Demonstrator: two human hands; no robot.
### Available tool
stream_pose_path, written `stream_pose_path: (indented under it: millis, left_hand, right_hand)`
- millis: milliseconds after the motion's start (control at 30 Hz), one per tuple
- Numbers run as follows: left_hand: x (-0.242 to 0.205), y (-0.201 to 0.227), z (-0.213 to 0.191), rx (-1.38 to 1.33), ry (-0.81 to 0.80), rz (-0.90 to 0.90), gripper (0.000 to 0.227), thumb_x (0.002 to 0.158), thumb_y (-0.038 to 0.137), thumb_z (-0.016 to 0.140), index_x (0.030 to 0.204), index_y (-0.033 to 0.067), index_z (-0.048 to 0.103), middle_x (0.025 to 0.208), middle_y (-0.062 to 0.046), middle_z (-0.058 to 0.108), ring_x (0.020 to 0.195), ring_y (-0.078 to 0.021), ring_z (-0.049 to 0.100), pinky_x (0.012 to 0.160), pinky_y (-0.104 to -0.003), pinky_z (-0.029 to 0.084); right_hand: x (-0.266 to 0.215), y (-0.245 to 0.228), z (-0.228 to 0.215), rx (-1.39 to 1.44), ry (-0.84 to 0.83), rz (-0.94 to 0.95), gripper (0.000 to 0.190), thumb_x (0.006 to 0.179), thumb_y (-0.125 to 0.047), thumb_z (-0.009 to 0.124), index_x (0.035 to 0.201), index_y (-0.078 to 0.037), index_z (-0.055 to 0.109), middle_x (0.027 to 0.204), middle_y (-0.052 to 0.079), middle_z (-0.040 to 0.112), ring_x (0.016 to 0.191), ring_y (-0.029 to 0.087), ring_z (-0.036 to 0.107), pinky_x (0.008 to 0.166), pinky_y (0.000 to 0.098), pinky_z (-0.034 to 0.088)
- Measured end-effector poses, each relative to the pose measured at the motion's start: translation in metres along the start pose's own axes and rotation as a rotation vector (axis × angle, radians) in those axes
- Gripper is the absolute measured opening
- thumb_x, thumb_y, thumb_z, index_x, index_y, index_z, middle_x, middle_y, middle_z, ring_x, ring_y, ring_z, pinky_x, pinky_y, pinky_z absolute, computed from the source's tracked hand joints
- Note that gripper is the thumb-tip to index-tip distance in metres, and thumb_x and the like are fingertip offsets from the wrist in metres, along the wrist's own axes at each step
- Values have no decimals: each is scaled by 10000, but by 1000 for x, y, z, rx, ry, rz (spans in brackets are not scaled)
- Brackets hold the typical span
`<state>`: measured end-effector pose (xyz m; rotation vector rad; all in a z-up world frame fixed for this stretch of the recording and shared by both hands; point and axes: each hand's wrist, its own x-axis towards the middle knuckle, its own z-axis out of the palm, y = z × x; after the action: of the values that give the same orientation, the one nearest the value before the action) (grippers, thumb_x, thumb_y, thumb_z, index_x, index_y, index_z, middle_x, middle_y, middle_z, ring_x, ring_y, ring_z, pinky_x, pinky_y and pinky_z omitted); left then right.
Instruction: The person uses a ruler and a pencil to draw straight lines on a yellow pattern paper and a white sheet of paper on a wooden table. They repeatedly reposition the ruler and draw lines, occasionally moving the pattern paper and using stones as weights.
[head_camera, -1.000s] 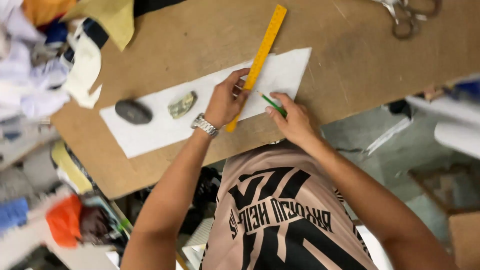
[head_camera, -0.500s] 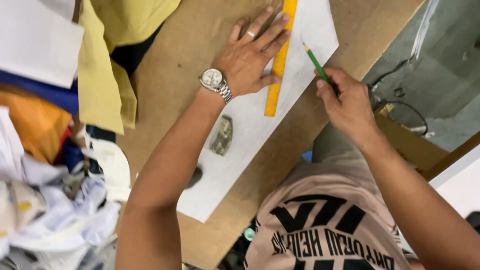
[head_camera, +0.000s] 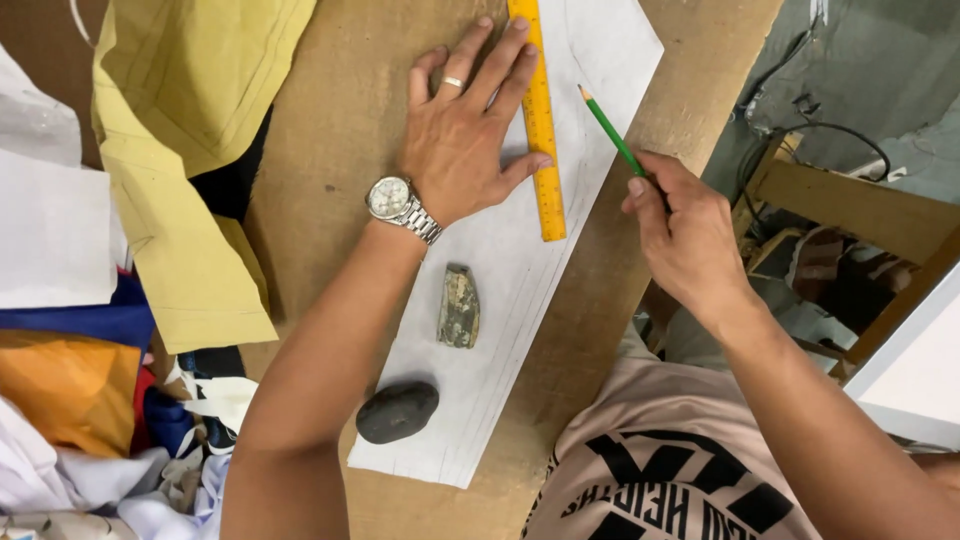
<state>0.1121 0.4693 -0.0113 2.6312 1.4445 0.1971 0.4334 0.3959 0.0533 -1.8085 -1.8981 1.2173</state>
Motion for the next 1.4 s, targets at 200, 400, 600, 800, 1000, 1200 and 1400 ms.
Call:
stream_pose_path:
  millis: [200, 400, 600, 800, 1000, 1200, 1400]
  left_hand:
    - [4, -1, -4, -5, 13, 14, 1117, 1230, 987, 777, 1884, 90, 655, 2012, -50, 388, 1797, -370, 421, 1265, -637, 487]
    - [6, 2, -12, -19, -7, -3, 1141, 1140, 919, 952, 1862, 87, 657, 1973, -58, 449, 1765, -378, 442, 1265, -638, 489]
    - [8, 1, -13, -35, 2, -7, 1121, 1144, 910, 950, 1843, 73, 686, 1950, -56, 486, 1742, -376, 456, 1254, -632, 495]
    - [9, 1, -19, -33, -22, -9, 1118, 1145, 903, 936, 1834, 62, 673, 1922, -56, 518, 1730, -371, 450, 1225, -638, 494]
    - [11, 2, -21, -12, -32, -20, 1108, 1162, 935, 877, 1834, 83, 655, 1872, -55, 557, 1671, -379, 490, 1183, -634, 503]
    - [12, 3, -22, 7, -59, -29, 1144, 1138, 941, 906, 1859, 100, 623, 1887, -47, 546, 1662, -379, 504, 1188, -632, 501]
    - [13, 4, -24, 17, -50, -24, 1153, 1102, 932, 952, 1841, 102, 643, 1877, -45, 554, 1661, -369, 495, 1177, -620, 498]
  right_hand:
    - [9, -20, 9, -37, 4, -4, 388, 1317, -123, 647, 1658, 48, 722, 1008, 124, 887, 665, 245, 756, 602, 440, 618]
    - [12, -18, 12, -250, 120, -163, 225, 1308, -115, 758, 1479, 30, 781, 929, 95, 843, 495, 271, 630, 493, 468, 529]
    - [21, -8, 15, -279, 79, -108, 163, 1332, -138, 731, 1332, 15, 788, 748, 104, 751, 483, 345, 655, 502, 532, 536]
    - [21, -8, 15, -218, 69, -89, 139, 1346, -117, 721, 1289, 0, 772, 689, 94, 677, 460, 294, 590, 482, 500, 479]
    - [21, -18, 15, -125, 43, -63, 133, 1339, -80, 715, 1272, 21, 770, 748, 106, 715, 477, 257, 602, 447, 469, 456]
    - [19, -17, 24, -118, 39, -85, 148, 1340, -104, 707, 1274, 17, 759, 697, 104, 675, 456, 277, 579, 454, 486, 442]
    - [20, -22, 32, -153, 59, -67, 167, 1341, -150, 702, 1278, -6, 759, 700, 116, 689, 465, 329, 618, 477, 527, 490]
